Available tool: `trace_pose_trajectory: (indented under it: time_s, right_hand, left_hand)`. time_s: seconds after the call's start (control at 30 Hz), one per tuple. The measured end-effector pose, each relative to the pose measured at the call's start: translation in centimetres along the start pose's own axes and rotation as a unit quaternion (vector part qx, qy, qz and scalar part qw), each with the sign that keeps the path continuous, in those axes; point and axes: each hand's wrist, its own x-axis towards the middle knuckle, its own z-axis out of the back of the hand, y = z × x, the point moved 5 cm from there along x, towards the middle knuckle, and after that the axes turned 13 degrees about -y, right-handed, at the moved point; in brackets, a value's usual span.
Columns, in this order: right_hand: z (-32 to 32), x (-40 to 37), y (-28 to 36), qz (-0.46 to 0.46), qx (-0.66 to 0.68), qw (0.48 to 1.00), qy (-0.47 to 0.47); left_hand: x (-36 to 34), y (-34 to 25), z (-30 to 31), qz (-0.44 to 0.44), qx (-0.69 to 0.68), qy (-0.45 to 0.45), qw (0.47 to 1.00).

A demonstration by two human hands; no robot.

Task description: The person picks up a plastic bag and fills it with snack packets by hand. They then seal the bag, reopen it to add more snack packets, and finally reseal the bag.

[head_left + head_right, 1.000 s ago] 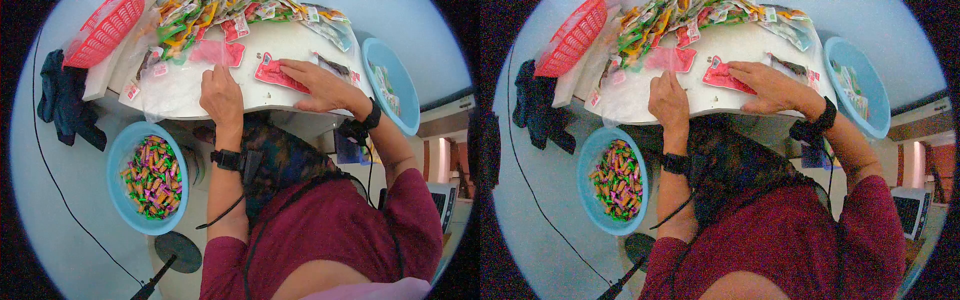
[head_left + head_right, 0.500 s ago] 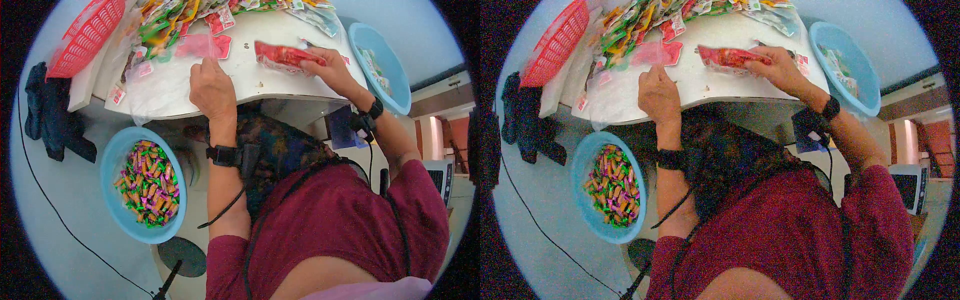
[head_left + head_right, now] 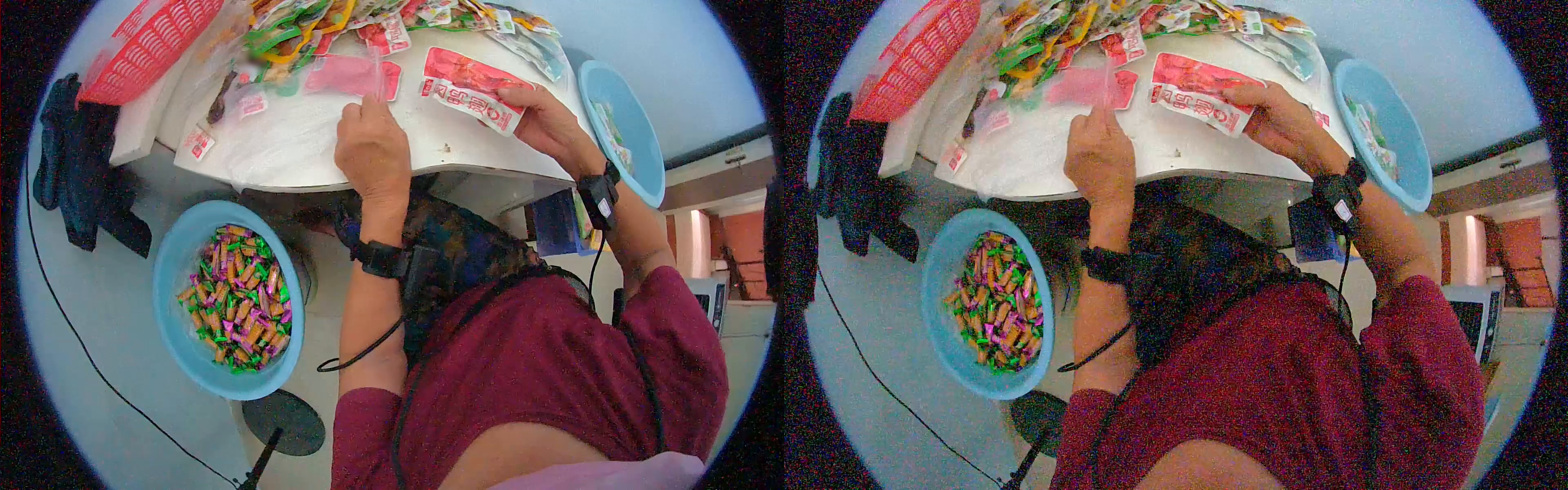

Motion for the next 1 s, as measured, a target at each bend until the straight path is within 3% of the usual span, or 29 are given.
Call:
trace_pose_trajectory:
  time_s: [0.13, 0.47, 0.6, 1.0]
  right_hand:
    - [-0.1, 0.3, -0.3, -0.023, -0.016, 0.999, 0.044]
    - [-1.2, 0.1, -1.3, -0.032, -0.038, 0.998, 0.050]
    - [-1.3, 0.1, -1.4, -0.031, -0.013, 0.999, 0.022]
    - [-1.7, -1.0, -1.5, -0.045, -0.006, 0.995, 0.083]
  left_hand:
    - [-0.1, -0.5, 0.2, -0.008, -0.016, -0.006, 1.000]
    - [-0.2, -0.4, 1.1, -0.041, -0.088, -0.097, 0.991]
    - [-1.2, -1.3, 1.9, -0.076, -0.089, -0.074, 0.990]
    - [-2.2, -4.0, 4.2, -0.086, -0.093, -0.055, 0.990]
